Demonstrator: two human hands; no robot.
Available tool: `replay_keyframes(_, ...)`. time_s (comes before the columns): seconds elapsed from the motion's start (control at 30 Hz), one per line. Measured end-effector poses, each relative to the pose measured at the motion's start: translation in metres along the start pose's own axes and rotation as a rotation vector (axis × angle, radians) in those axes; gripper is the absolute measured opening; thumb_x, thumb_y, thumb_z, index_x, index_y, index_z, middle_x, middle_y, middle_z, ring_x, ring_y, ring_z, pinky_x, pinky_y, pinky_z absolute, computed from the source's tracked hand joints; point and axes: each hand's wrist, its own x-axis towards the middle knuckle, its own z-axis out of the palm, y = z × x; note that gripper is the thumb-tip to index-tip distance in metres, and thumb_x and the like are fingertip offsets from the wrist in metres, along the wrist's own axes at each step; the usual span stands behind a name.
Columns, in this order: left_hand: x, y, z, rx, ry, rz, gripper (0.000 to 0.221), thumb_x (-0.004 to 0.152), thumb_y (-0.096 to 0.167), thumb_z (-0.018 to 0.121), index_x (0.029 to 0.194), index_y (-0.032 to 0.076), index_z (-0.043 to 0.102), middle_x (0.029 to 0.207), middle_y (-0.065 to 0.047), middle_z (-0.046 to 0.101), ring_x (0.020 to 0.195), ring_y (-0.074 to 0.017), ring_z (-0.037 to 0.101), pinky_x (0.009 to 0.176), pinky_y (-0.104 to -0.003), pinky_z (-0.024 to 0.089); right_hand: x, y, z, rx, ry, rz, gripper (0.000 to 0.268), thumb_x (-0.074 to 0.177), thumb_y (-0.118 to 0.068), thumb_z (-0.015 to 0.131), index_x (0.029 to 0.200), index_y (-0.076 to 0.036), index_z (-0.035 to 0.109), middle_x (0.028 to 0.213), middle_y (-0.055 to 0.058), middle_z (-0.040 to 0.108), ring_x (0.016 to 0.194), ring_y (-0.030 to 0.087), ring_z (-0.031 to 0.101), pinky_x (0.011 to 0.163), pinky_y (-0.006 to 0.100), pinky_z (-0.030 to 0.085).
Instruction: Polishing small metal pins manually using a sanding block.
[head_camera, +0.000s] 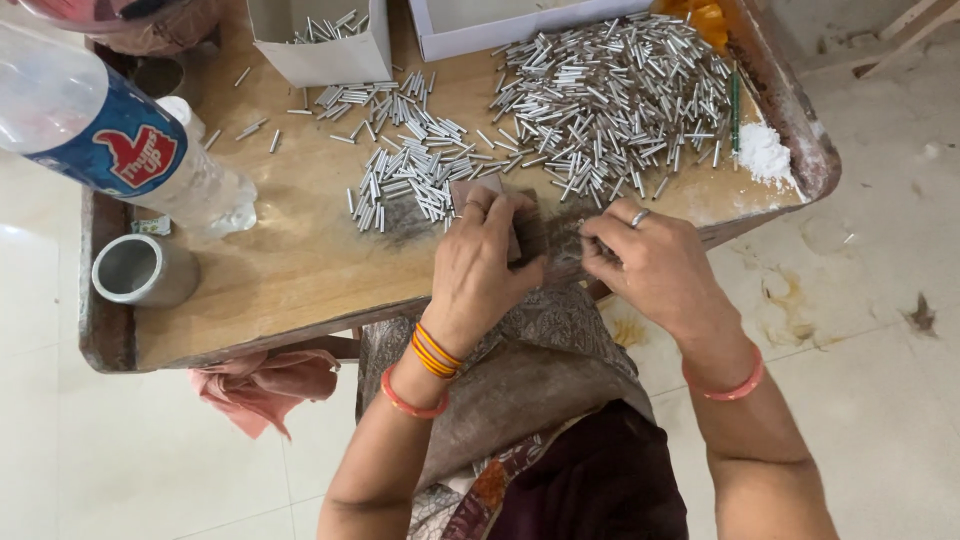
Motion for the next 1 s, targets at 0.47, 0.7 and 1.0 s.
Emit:
replay_keyframes(0.47, -0.081, 0.007, 0.016, -0.536, 0.157, -0.157, 0.032, 0.096, -0.004, 0.078, 0.123, 0.006, 0.065, 0.117, -0.009, 0.068, 0.092, -0.0143, 0.068, 0.082, -0.027, 0.059, -0.023, 0.015, 0.012, -0.053, -0.082, -0.082, 0.013, 0.082, -0.015, 0.082, 0.089, -0.007, 0.075, 0.083, 0.005, 0.066, 0.077, 0.024, 0.067, 0.065, 0.038, 0.054)
replay_keyframes(0.7, -0.070, 0.027, 0.046, -1.406, 0.046, -0.393, 0.065, 0.089, -0.012, 0.069, 0.145, 0.006, 0.040, 0.125, -0.007, 0.066, 0.115, -0.0121, 0.067, 0.105, -0.030, 0.056, -0.034, -0.020, -0.011, -0.086, 0.166, -0.351, 0.019, 0.079, -0.008, 0.088, 0.092, -0.005, 0.075, 0.086, 0.004, 0.065, 0.083, 0.025, 0.070, 0.068, 0.036, 0.058)
replay_keyframes(1.0, -0.082, 0.014, 0.056, -1.562, 0.333, -0.404, 0.061, 0.095, -0.011, 0.072, 0.144, 0.000, 0.037, 0.094, -0.008, 0.071, 0.086, -0.0156, 0.068, 0.080, -0.028, 0.057, -0.042, -0.055, 0.016, 0.540, 0.216, -0.019, 0.040, 0.076, 0.000, 0.086, 0.110, 0.007, 0.067, 0.119, 0.017, 0.069, 0.113, 0.031, 0.070, 0.095, 0.037, 0.060)
